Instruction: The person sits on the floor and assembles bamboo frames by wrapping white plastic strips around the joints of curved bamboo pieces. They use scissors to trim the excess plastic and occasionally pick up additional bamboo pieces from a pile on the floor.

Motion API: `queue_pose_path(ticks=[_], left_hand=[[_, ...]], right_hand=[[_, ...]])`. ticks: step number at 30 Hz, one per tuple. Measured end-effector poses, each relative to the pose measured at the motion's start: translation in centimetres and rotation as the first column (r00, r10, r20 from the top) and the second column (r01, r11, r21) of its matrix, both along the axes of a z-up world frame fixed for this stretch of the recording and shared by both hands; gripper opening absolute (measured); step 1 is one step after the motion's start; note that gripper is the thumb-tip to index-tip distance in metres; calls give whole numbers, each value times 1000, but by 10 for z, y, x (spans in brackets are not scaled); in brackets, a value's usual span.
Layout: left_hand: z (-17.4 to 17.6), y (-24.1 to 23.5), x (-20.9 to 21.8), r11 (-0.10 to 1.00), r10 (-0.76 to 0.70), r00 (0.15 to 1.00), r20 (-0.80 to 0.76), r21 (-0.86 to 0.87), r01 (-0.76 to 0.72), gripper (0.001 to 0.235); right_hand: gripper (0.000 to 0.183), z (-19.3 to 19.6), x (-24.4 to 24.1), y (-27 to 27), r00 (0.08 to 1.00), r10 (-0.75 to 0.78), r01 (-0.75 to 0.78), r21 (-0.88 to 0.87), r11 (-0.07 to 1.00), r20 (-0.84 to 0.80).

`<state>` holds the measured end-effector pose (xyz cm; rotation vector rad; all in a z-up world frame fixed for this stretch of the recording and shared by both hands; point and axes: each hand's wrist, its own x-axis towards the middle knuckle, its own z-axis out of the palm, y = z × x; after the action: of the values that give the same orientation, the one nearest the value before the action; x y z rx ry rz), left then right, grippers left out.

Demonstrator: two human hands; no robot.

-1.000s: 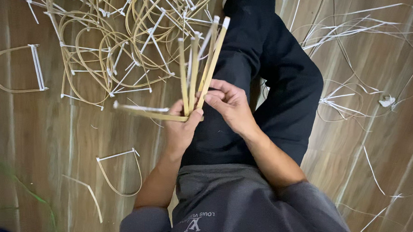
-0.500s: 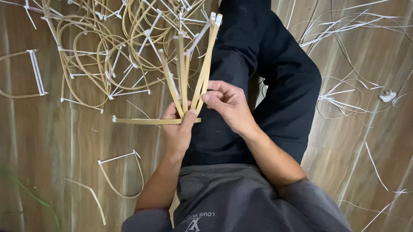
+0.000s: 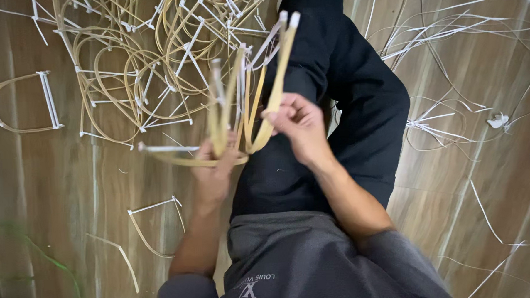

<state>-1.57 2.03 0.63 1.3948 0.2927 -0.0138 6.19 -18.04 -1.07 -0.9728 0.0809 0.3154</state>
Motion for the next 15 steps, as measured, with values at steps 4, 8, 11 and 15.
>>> queue_pose_path(ticks=[4, 8, 11, 15], left_hand=[[16, 55, -4, 995, 88, 994, -66, 42, -86, 20], [38, 105, 6, 985, 158, 981, 115, -93, -147, 25], [49, 128, 34, 974, 192, 967, 167, 85, -208, 19], [55, 140, 98, 923, 120, 976, 183, 341, -178, 23]], right_hand=[[26, 3, 20, -33, 997, -58, 62, 81, 995, -45], [32, 8, 29, -57, 998, 0, 9, 158, 987, -57], [42, 6, 24, -54, 994, 64, -49, 157, 986, -90], [55, 4, 19, -43, 984, 118, -95, 164, 982, -136]])
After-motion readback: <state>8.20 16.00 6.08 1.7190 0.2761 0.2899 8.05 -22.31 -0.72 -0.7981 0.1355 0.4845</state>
